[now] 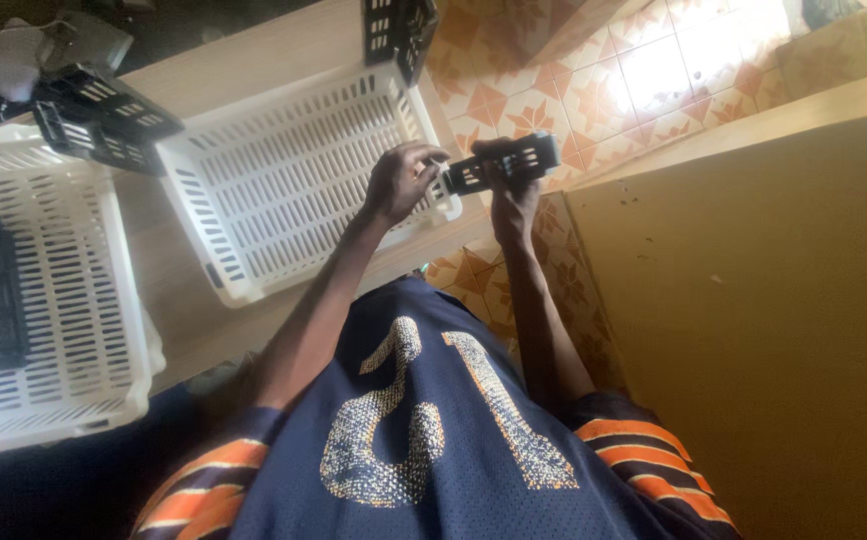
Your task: The person assembles a two-tier plastic storage unit by inserting black plastic corner connectors into the edges of two white baskets. They then stack the baskets vertically and secure them with the connectors to form a stable unit.
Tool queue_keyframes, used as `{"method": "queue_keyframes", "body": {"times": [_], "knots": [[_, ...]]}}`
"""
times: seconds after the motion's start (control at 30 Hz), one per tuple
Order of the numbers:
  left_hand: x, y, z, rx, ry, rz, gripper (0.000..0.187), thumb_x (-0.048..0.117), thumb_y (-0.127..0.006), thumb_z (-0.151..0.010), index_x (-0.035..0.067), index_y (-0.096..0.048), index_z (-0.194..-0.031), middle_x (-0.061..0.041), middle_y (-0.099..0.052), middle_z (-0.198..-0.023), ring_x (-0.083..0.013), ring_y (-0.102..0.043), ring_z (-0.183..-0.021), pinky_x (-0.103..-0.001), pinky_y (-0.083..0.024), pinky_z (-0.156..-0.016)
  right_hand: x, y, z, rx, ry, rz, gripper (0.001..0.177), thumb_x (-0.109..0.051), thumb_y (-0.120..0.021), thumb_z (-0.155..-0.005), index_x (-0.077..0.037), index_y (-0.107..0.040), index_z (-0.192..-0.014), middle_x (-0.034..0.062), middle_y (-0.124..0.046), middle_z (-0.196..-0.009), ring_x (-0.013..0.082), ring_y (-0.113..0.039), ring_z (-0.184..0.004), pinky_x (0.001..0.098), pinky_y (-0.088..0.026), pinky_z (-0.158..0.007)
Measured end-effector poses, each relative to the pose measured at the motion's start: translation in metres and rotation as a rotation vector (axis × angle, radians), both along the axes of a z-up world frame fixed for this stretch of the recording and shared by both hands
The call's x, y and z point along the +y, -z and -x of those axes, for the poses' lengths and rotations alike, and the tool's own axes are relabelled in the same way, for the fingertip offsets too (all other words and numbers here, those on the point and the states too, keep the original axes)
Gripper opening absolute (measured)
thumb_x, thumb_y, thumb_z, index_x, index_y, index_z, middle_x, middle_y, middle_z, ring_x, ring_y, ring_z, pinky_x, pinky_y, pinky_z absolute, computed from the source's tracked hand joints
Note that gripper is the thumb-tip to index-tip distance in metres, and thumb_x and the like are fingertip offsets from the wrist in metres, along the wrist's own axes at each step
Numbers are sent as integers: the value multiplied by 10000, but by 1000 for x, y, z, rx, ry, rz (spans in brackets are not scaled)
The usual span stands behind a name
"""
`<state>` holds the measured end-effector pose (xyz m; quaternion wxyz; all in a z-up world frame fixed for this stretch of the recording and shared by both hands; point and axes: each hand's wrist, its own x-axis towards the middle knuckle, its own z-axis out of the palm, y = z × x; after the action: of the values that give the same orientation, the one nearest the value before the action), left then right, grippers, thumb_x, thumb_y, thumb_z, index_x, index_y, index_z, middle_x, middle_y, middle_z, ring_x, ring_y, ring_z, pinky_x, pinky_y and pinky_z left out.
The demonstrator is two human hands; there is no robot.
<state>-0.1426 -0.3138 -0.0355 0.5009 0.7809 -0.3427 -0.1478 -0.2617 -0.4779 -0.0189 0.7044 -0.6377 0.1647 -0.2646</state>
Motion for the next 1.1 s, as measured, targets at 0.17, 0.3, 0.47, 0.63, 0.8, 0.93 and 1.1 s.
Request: {"method": "queue_keyframes", "body": {"times": [0.17, 0.3, 0.47, 0.63, 0.8, 0.93, 1.1], "knots": [[-15, 13, -6, -221, 101, -19, 315, 334, -613, -1025, 66, -770, -1073, -133, -752, -1050, -290, -719, -978, -421, -572, -877, 5, -9, -5, 252, 13, 407, 196, -173, -649, -1028, -69, -682, -1190, 99, -757, -1046, 182, -752, -905, 333, -643, -727], [-16, 12, -12, -301, 108, -49, 482, 496, -567, -1012, 72, -794, -1005, -137, -738, -927, -300, -700, -902, -417, -570, -792, 12, -13, 5, 539, 37, 809, 234, -266, -608, -1061, -39, -663, -1059, 93, -751, -838, 173, -734, -640, 321, -600, -539], [-19, 17, -22, -252, 249, -225, 479, 521, -544, -1036, 119, -798, -978, -79, -707, -919, -209, -672, -849, -362, -568, -735, 18, -12, 11, 599, -137, 797, 255, -289, -566, -1062, -71, -699, -1060, 113, -747, -794, 221, -723, -631, 374, -555, -525], [-26, 38, -36, -373, 271, -162, 412, 503, -532, -1007, 215, -827, -1033, -50, -575, -855, -196, -583, -833, -375, -544, -697, 12, -6, 4, 545, -186, 753, 254, -260, -563, -1050, -45, -691, -1094, 143, -742, -810, 278, -741, -695, 414, -570, -581], [-29, 73, -42, -299, 316, -184, 453, 547, -523, -1022, 216, -817, -1118, -25, -510, -798, -180, -515, -763, -352, -513, -638, 8, 12, 7, 602, -201, 689, 241, -223, -558, -1012, -49, -692, -1110, 147, -739, -793, 272, -755, -687, 414, -601, -600], [-27, 96, -36, -325, 274, -173, 430, 539, -493, -1036, 261, -812, -1116, -38, -571, -770, -155, -505, -678, -311, -493, -570, 8, 20, 10, 575, -192, 707, 211, -188, -581, -1009, -36, -697, -1100, 160, -737, -829, 274, -737, -714, 418, -583, -598], [-25, 101, -28, -92, 275, -298, 453, 563, -490, -1007, 250, -790, -1138, 50, -591, -534, -88, -362, -365, -324, -394, -351, 12, 16, 10, 597, -214, 663, 228, -202, -559, -1021, -46, -705, -1102, 151, -729, -836, 251, -715, -695, 421, -569, -572]]}}
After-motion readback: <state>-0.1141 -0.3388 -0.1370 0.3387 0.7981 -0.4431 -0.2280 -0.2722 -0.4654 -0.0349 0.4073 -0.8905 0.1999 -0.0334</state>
